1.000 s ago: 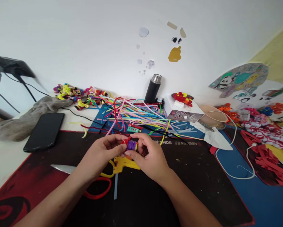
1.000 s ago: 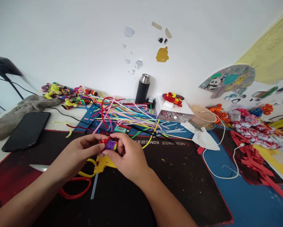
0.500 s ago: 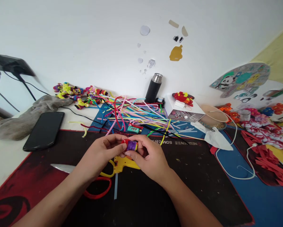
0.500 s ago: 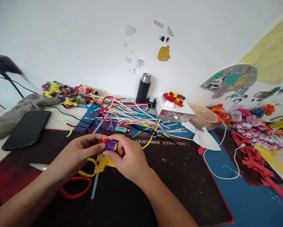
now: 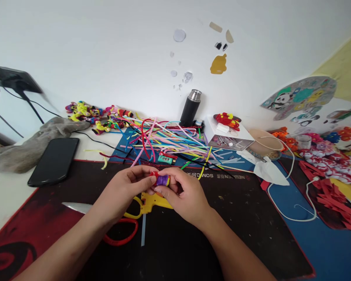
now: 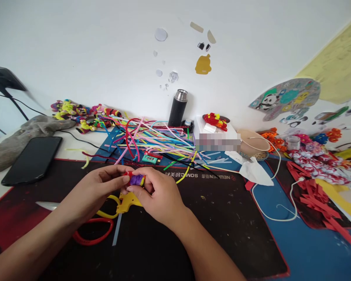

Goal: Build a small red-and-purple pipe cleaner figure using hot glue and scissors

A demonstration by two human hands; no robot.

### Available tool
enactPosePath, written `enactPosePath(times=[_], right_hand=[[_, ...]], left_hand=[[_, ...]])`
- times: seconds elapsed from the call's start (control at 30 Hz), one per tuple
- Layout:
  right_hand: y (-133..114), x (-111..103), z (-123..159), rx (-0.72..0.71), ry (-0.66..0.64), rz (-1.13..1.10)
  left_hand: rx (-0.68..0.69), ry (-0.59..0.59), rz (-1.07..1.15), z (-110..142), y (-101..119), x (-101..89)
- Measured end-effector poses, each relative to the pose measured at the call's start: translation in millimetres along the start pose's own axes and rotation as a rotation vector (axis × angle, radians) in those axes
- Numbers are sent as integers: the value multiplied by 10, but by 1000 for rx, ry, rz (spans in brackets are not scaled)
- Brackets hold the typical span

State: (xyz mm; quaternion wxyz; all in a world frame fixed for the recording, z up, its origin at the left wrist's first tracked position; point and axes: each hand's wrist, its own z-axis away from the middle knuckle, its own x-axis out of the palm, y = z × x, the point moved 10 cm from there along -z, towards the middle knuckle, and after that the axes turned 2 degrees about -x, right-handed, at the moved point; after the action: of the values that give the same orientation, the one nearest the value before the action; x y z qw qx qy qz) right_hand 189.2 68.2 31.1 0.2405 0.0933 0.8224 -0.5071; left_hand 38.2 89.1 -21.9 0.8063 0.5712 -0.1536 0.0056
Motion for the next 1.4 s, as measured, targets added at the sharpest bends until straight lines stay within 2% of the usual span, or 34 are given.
enactPosePath(times=[0.3, 0.57, 0.7, 0.97, 1.17, 1.4], right_hand=[[-85, 28, -22, -86, -59, 215], [-75, 18, 15, -112, 0, 309], [-103, -23, 26, -125, 35, 273], [-62, -162, 18, -54, 136, 115], [-86, -111, 21, -78, 94, 123], [-171, -132, 23, -145, 104, 181]], left_hand=[[-3, 5, -12, -12, -38, -14], [10, 25, -56, 2, -22, -22], [18, 2, -90, 18, 0, 8], [71, -86, -49, 61, 91, 75], [126, -100, -108, 95, 180, 91], [162, -110, -141, 121, 223, 115]])
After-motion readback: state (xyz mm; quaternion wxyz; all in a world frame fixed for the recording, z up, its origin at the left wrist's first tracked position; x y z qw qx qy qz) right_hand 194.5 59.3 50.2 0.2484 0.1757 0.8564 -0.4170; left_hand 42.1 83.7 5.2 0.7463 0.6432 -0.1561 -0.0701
